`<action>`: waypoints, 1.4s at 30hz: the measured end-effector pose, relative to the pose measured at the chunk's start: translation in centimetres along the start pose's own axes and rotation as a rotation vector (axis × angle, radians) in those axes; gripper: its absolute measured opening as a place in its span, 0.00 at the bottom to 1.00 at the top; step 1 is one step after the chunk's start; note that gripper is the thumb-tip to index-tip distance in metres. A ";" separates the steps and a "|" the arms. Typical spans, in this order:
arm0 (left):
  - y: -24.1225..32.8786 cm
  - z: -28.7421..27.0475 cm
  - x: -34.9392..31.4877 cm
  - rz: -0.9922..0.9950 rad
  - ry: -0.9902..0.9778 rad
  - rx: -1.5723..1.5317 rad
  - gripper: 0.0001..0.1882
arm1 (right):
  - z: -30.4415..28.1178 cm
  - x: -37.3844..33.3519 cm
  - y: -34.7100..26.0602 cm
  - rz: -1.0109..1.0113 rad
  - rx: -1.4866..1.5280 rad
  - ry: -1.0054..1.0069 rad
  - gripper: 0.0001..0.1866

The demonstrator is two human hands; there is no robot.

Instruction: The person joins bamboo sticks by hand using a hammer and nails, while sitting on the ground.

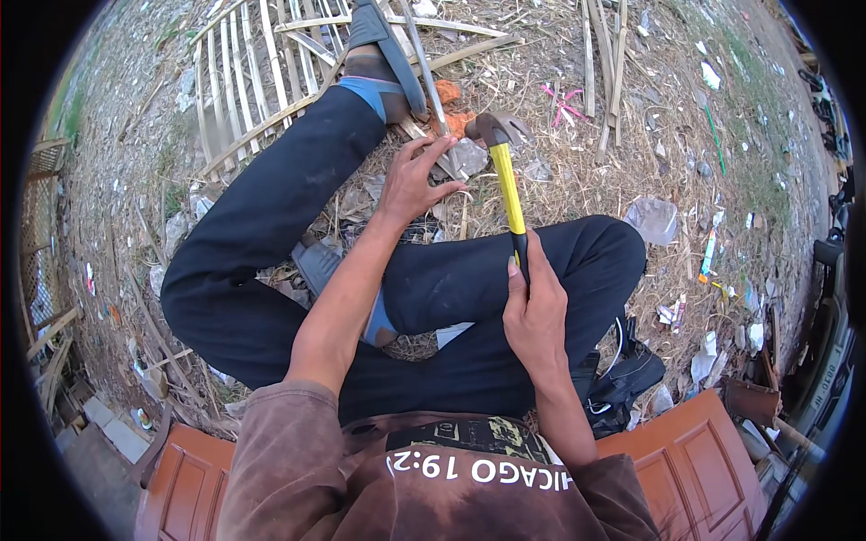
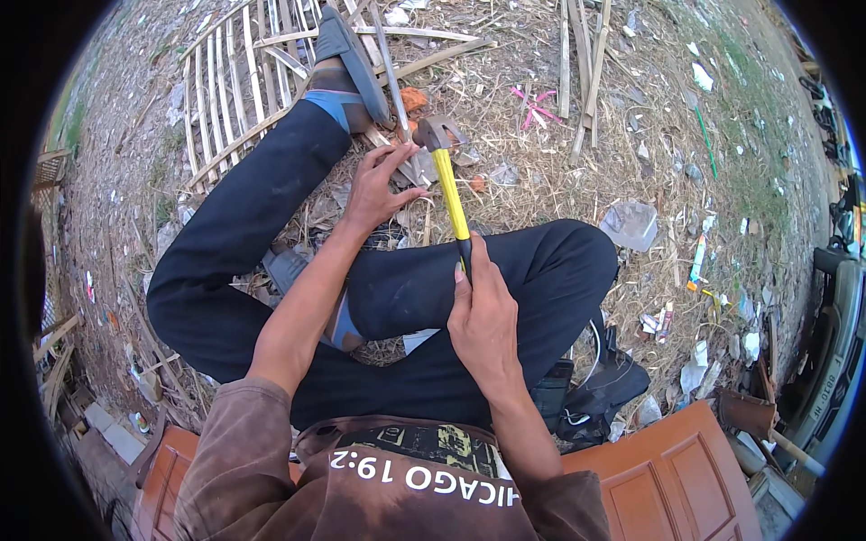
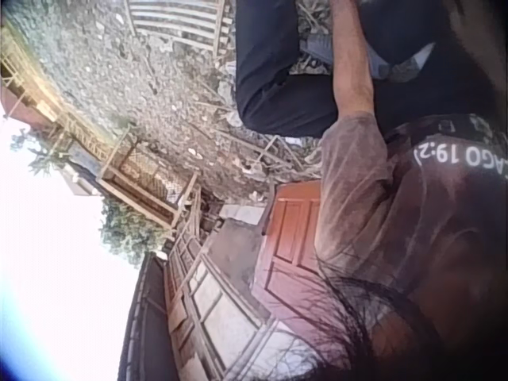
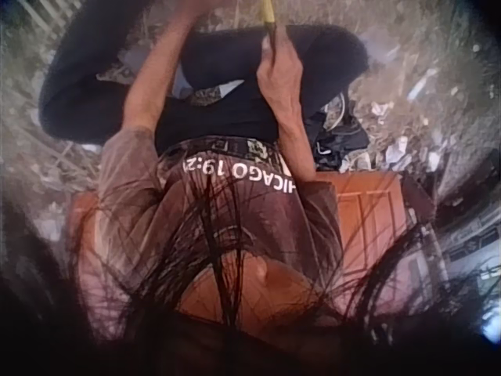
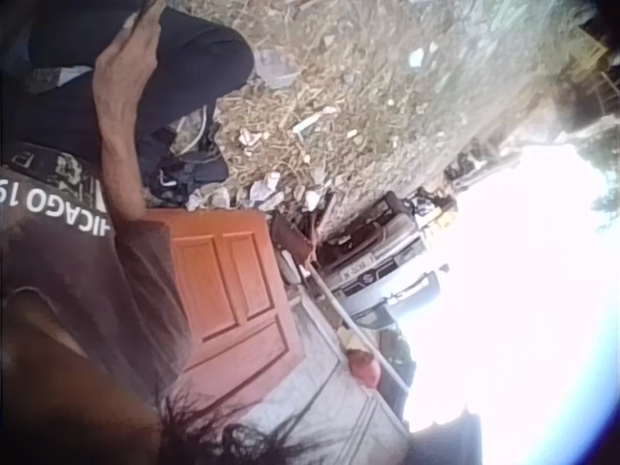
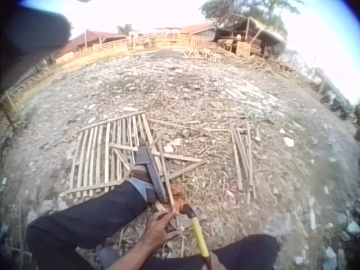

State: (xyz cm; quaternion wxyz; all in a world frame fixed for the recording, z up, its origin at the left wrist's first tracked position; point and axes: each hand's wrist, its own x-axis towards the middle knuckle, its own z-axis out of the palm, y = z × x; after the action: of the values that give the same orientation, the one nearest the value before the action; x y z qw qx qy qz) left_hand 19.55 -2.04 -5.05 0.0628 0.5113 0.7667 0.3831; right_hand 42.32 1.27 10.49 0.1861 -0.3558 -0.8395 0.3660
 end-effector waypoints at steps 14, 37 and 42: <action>0.1 0.2 0.0 0.105 0.044 0.059 0.29 | 0.6 -1.0 1.0 0.083 0.041 -0.059 0.23; -0.3 0.2 0.3 0.073 0.020 0.085 0.24 | -0.1 -2.7 1.9 0.293 0.163 -0.102 0.21; -0.5 0.4 0.4 0.085 0.018 0.097 0.25 | 0.7 -2.5 2.8 0.164 0.127 -0.057 0.22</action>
State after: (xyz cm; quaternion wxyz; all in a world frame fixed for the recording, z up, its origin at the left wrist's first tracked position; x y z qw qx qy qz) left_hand 19.14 -1.58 -5.56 0.0148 0.5424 0.7625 0.3524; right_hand 44.96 0.45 7.81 0.1536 -0.4004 -0.7876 0.4426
